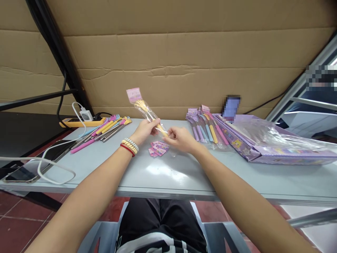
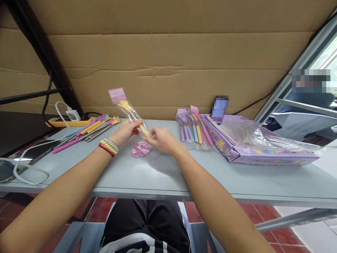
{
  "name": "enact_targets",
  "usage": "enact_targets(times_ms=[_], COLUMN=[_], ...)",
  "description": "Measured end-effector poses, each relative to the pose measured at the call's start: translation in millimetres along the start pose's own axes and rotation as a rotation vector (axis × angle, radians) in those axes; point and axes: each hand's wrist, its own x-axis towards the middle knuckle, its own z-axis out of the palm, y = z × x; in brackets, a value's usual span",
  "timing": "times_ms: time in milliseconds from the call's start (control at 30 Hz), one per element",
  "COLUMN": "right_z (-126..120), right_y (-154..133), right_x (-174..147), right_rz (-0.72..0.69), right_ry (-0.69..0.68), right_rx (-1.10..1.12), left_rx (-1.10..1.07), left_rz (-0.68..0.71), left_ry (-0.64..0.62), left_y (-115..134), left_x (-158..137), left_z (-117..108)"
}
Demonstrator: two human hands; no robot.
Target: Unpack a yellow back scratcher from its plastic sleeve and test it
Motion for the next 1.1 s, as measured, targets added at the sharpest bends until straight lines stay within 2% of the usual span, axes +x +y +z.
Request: enact_targets(times_ms=[100, 233, 300, 500, 733, 900, 1000, 1100], right_z=[0, -8, -13, -16, -14, -14, -16, -22], right_y=[-2, 0, 2, 5, 6, 5, 4, 5], right_x=[-1, 1, 2, 4, 3, 1, 1, 2], right_rz=[-0.083, -0.124, -0.130, -0.078, -0.040, -0.029, -0.044, -0.035], right_ry=[0.040, 0.318, 0.381, 0.251, 0.384, 0.380, 0.401, 0.455], right_rx=[0.081, 0.094, 0.030, -0.082, -0.065, 0.021, 0.074, 0.160], left_rx=[-0.120, -0.218, -0.252, -0.323, -0.374, -0.369, -0.416, -0.486], left_rz=[0.033, 0.069, 0.070, 0.027, -0.087, -0.128, -0.064, 0.027], left_ry=[0.032, 0.203, 0.256, 0.226, 0.148, 0.095, 0.173, 0.325], left_y=[2, 3, 4, 7, 2, -1, 2, 8], left_x=[-1, 1, 2, 0, -1, -1, 1, 5], left_z=[-1, -3, -3, -1, 4, 7, 3, -6])
